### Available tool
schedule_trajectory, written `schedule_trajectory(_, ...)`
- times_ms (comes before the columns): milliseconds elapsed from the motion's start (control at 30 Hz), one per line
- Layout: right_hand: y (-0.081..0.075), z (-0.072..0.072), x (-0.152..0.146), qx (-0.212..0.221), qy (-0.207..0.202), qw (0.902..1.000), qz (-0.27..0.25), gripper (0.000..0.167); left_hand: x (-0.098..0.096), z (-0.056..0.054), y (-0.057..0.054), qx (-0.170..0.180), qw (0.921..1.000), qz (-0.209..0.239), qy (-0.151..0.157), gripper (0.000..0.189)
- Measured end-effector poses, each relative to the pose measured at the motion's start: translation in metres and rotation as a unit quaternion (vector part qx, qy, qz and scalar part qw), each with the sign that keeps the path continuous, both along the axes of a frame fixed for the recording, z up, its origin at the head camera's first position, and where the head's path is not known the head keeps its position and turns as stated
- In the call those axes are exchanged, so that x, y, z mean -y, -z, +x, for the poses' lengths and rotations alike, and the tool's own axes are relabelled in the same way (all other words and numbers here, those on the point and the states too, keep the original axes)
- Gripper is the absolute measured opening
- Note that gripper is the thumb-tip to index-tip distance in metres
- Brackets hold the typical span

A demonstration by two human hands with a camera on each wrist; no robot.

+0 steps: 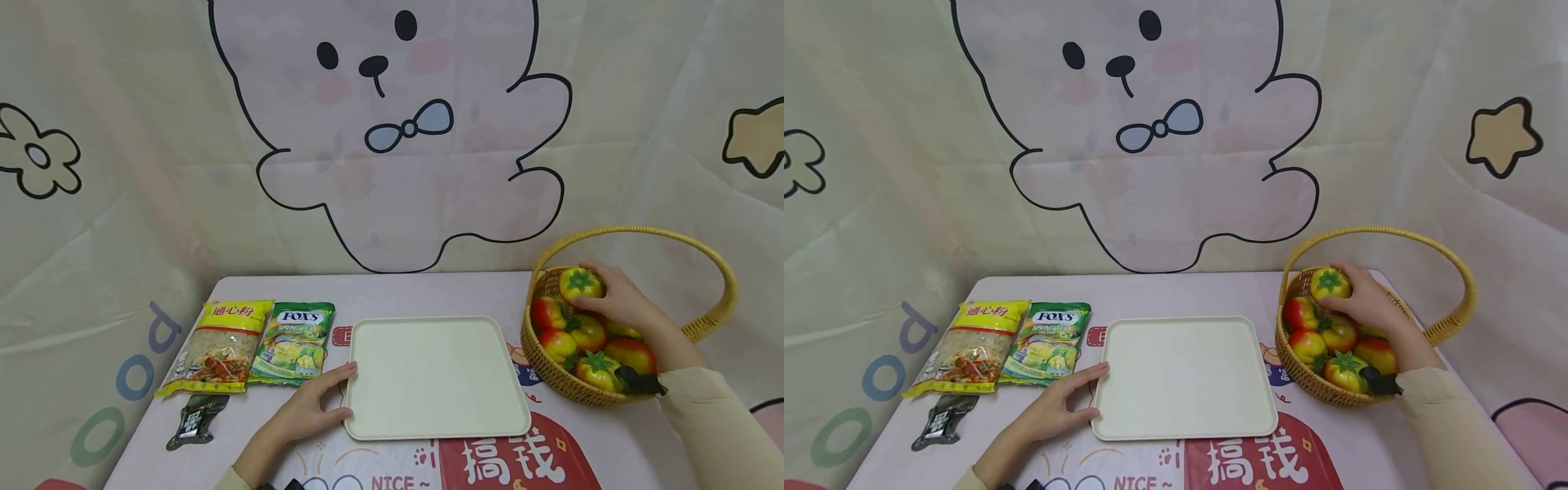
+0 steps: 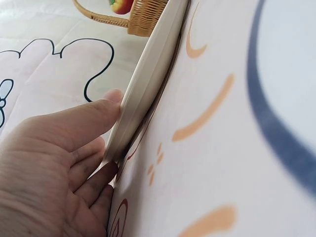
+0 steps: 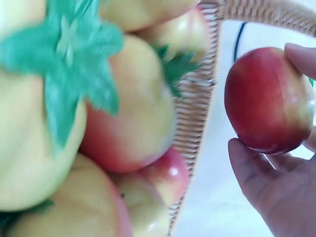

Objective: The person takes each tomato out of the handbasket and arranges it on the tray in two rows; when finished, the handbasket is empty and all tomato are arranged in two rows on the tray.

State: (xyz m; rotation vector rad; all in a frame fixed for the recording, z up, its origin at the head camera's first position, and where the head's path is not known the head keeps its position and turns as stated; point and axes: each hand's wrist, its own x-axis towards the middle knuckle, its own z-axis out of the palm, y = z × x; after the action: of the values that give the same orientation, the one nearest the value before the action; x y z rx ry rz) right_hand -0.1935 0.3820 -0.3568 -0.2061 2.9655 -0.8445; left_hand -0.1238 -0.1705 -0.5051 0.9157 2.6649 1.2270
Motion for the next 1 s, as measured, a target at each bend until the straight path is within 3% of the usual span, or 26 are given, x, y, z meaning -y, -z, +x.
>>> schedule_trajectory(500, 0.002, 0.049, 0.044, -0.005, 0.000, 0.9969, -0.078, 0.073, -0.001, -0.001, -0.002, 0.004, 1.0000, 0.000, 0.002, 0.066)
schedule_trajectory(800, 0.007, 0.057, 0.090, -0.024, -0.013, 0.9895, -0.142, 0.071, -0.001, -0.001, -0.002, 0.000, 1.0000, 0.000, 0.005, 0.066)
schedule_trajectory(1000, 0.013, 0.050, 0.127, 0.000, -0.062, 0.9727, -0.224, 0.070, -0.001, -0.001, 0.000, 0.003, 1.0000, 0.000, 0.002, 0.066)
